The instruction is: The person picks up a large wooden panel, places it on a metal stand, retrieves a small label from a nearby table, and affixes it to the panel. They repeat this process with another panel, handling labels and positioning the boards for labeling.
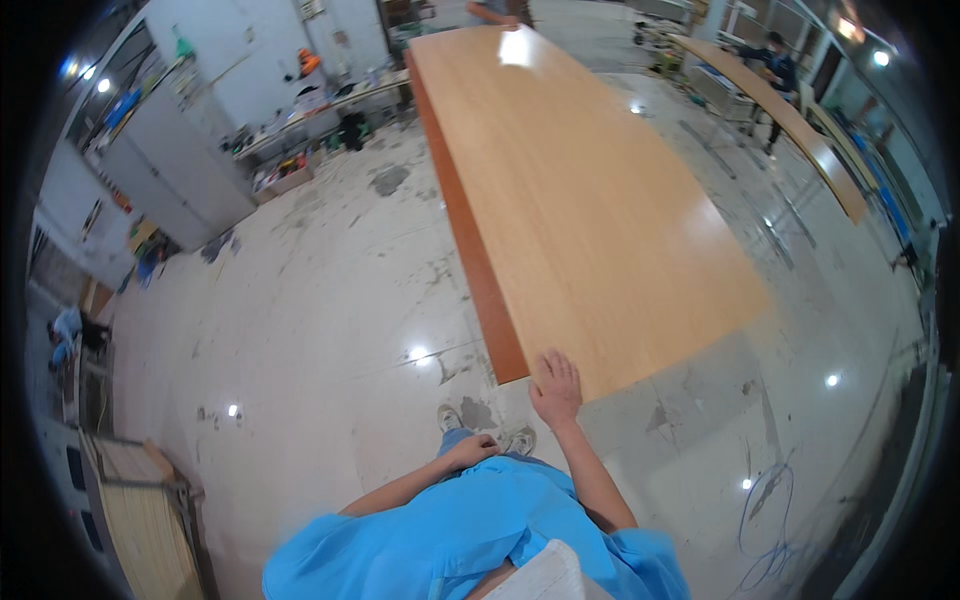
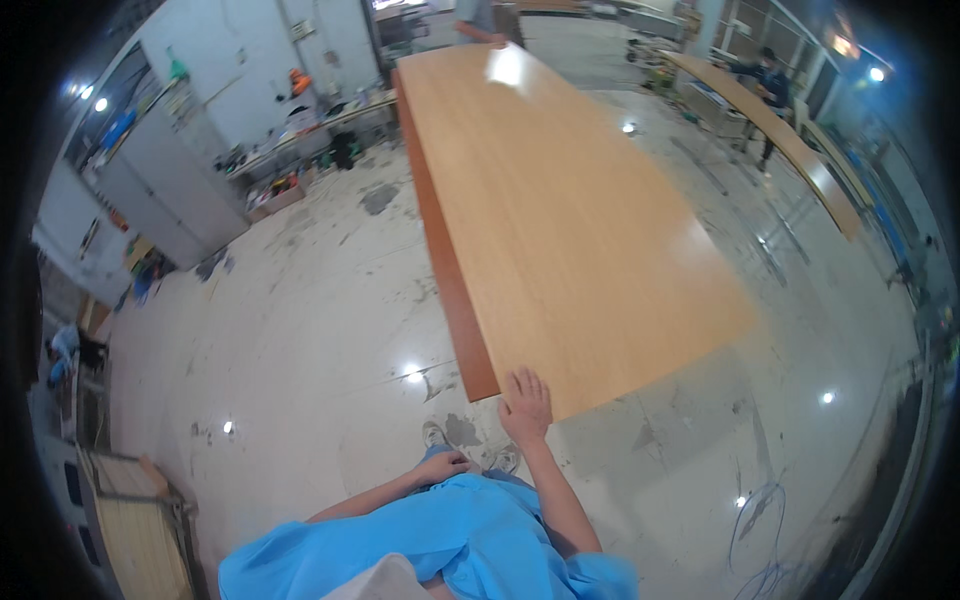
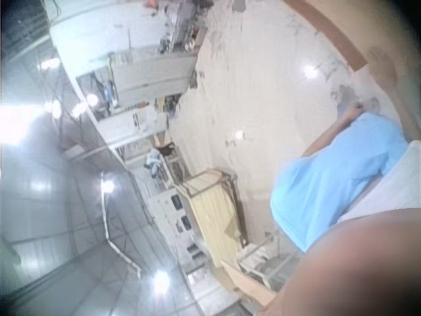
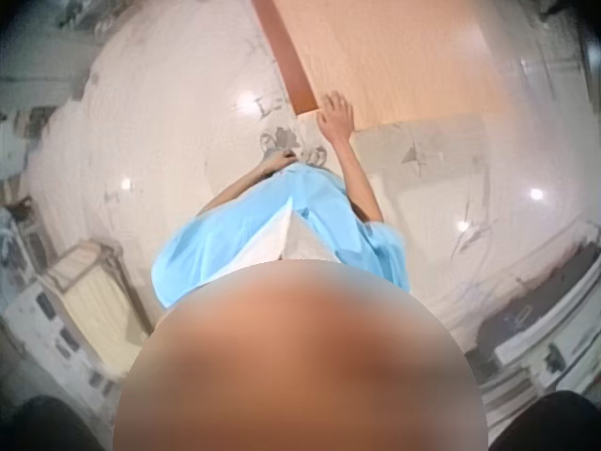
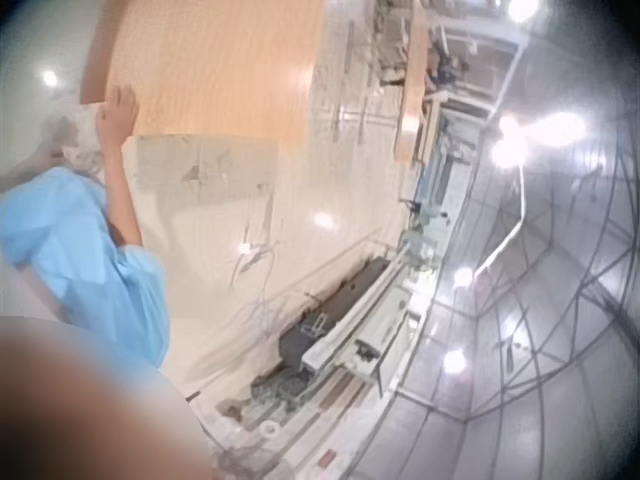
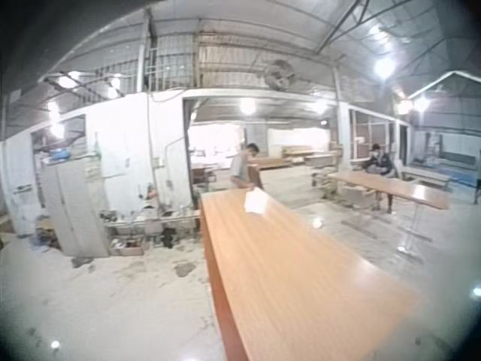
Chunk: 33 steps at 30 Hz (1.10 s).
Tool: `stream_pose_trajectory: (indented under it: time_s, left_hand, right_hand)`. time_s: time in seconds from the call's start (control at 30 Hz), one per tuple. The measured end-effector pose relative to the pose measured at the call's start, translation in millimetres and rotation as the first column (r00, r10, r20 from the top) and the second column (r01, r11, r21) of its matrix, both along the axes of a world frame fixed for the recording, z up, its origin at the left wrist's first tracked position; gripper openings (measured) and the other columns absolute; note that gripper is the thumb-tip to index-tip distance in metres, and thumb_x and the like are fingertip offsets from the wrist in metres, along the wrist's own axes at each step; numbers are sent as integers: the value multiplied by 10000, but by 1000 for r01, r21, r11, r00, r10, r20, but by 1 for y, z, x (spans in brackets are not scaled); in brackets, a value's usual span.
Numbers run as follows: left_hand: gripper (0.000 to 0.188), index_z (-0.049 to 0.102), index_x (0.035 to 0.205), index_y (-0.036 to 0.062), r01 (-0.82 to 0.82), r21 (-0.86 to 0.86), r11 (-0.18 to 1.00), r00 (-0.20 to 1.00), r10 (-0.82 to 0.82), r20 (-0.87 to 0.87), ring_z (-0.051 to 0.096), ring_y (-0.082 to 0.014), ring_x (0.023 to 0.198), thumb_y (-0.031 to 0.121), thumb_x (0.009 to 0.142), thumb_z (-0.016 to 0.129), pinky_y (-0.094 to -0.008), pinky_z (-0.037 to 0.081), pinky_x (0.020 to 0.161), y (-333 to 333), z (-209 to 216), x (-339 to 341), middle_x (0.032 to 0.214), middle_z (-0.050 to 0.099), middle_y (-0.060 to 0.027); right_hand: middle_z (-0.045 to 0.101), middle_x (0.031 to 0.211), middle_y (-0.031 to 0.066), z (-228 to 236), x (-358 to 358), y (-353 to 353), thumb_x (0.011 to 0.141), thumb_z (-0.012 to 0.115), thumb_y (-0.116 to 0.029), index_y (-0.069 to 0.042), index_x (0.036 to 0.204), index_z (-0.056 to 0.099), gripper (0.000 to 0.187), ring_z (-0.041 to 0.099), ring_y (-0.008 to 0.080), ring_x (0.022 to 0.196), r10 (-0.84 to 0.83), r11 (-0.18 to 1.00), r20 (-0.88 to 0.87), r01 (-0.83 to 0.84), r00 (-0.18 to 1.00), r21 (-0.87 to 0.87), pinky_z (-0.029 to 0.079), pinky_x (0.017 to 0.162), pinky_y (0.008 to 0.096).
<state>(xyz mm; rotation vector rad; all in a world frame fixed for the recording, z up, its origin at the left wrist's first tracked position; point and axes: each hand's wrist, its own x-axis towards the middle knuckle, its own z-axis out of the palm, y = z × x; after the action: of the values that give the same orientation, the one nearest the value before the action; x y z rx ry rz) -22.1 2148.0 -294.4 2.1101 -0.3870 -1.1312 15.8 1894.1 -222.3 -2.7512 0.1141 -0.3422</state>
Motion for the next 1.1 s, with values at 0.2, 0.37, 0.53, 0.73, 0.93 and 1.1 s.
stream_pose_trajectory:
  time_s: [0.2, 0.37, 0.53, 0.73, 0.93, 1.1]
  left_hand:
    - [435, 679, 1173, 26, 76, -15, 997, 997, -76, -6, 677, -340, 1034, 397, 969, 581, -411, 512, 907, -7, 4, 23, 1100, 715, -195]
    - [416, 669, 1162, 22, 101, -2, 995, 995, -101, 22, 681, -309, 1022, 381, 969, 590, -398, 511, 906, -20, 13, 34, 1080, 718, -181]
    - [423, 672, 1170, 27, 174, 17, 985, 985, -174, 3, 672, -314, 1048, 388, 965, 593, -399, 510, 915, -27, 18, 34, 1100, 712, -179]
    - [440, 674, 1197, 21, 197, -10, 980, 980, -197, 14, 660, -336, 1086, 382, 961, 588, -411, 498, 951, -22, 20, 30, 1145, 702, -204]
    - [428, 670, 1204, 10, 164, -3, 987, 986, -164, -13, 660, -325, 1093, 359, 967, 597, -401, 496, 960, -17, 23, 37, 1146, 705, -197]
    - [432, 672, 1212, 23, 190, 24, 982, 982, -189, -20, 670, -325, 1069, 373, 968, 605, -399, 509, 938, -14, 16, 36, 1135, 709, -195]
  right_hand:
    - [452, 1515, 137, 1, 0, 0, 844, 653, -313, -116, 1419, 531, 619, 365, 295, 1434, 17, 1000, 12, -17, 1000, -1, 248, 1204, 466]
    - [470, 1497, 137, 1, 0, 0, 840, 655, -317, -114, 1410, 538, 616, 382, 295, 1423, 3, 1000, 17, -3, 1000, 15, 252, 1201, 465]
    - [482, 1485, 135, 0, 0, 1, 846, 652, -320, -113, 1401, 543, 603, 387, 295, 1419, 4, 1000, 55, -4, 998, 16, 256, 1197, 455]
    - [481, 1487, 130, 0, 0, 2, 862, 633, -322, -116, 1398, 546, 581, 386, 285, 1417, -7, 1000, 76, 4, 997, 30, 254, 1197, 446]
    - [474, 1492, 132, 4, 0, 3, 867, 632, -314, -99, 1386, 554, 567, 390, 286, 1412, -18, 999, 90, 14, 996, 45, 263, 1193, 452]
    - [472, 1492, 129, 7, -2, 4, 863, 640, -297, -84, 1371, 560, 557, 394, 287, 1408, -23, 998, 100, 17, 995, 61, 281, 1184, 460]
